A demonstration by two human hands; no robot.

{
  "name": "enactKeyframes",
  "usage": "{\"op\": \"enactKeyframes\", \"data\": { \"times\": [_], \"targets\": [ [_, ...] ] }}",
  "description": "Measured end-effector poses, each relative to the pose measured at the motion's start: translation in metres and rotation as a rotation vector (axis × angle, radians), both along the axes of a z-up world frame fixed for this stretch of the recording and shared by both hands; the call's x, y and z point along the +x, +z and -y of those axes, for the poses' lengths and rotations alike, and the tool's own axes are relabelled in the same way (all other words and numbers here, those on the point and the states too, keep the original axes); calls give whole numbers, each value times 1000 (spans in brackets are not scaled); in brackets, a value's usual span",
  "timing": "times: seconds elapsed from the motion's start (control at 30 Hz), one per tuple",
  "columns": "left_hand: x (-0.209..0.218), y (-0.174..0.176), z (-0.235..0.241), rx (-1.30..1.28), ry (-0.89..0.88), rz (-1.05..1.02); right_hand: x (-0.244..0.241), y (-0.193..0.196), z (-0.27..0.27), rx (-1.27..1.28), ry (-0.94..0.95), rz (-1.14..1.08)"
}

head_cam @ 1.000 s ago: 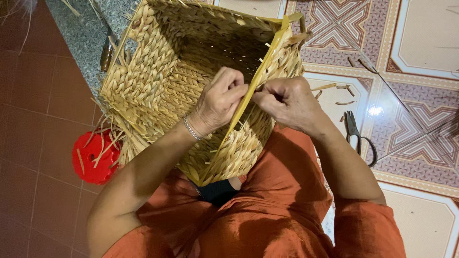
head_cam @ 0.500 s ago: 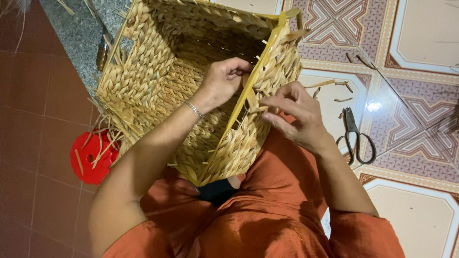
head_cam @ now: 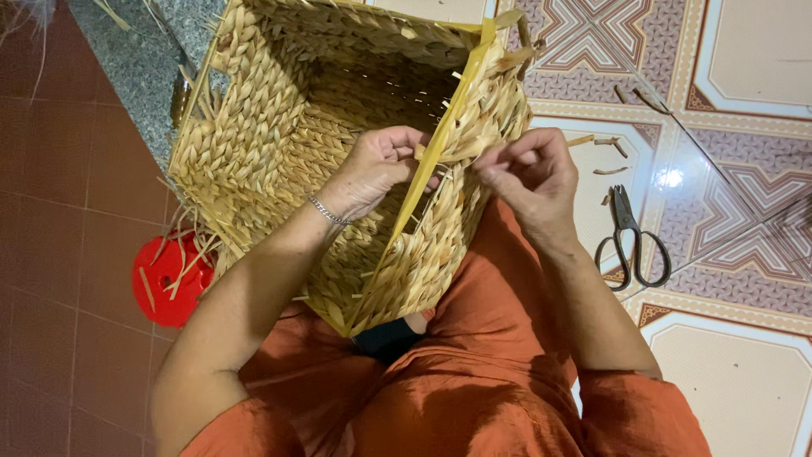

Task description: The person weaves a rectangular basket using dried palm leaves. They cut and trim the leaves with scissors, then interlace them into the basket's frame, securing the edges and adjusting the weave as needed.

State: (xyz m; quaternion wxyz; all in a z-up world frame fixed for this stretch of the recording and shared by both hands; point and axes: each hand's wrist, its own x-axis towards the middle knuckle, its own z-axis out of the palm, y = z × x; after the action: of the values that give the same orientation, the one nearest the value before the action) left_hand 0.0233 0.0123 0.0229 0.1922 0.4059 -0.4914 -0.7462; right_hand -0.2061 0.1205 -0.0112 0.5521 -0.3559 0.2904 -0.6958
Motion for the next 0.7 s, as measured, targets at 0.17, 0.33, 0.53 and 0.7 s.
{"op": "enactKeyframes", "data": {
  "times": [0.17, 0.33, 0.53, 0.7],
  "targets": [
    [1, -9, -2, 21, -29, 47, 5, -2, 6, -163, -126, -458],
    [0, -11, -3, -82, -124, 56, 14, -1, 3, -175, -277, -736],
    [-13, -8, 11, -235, -15, 349, 15, 2, 5, -164, -261, -743],
    [-24, -12, 11, -229, 66, 282, 13, 4, 5, -152, -249, -736]
  ]
}}
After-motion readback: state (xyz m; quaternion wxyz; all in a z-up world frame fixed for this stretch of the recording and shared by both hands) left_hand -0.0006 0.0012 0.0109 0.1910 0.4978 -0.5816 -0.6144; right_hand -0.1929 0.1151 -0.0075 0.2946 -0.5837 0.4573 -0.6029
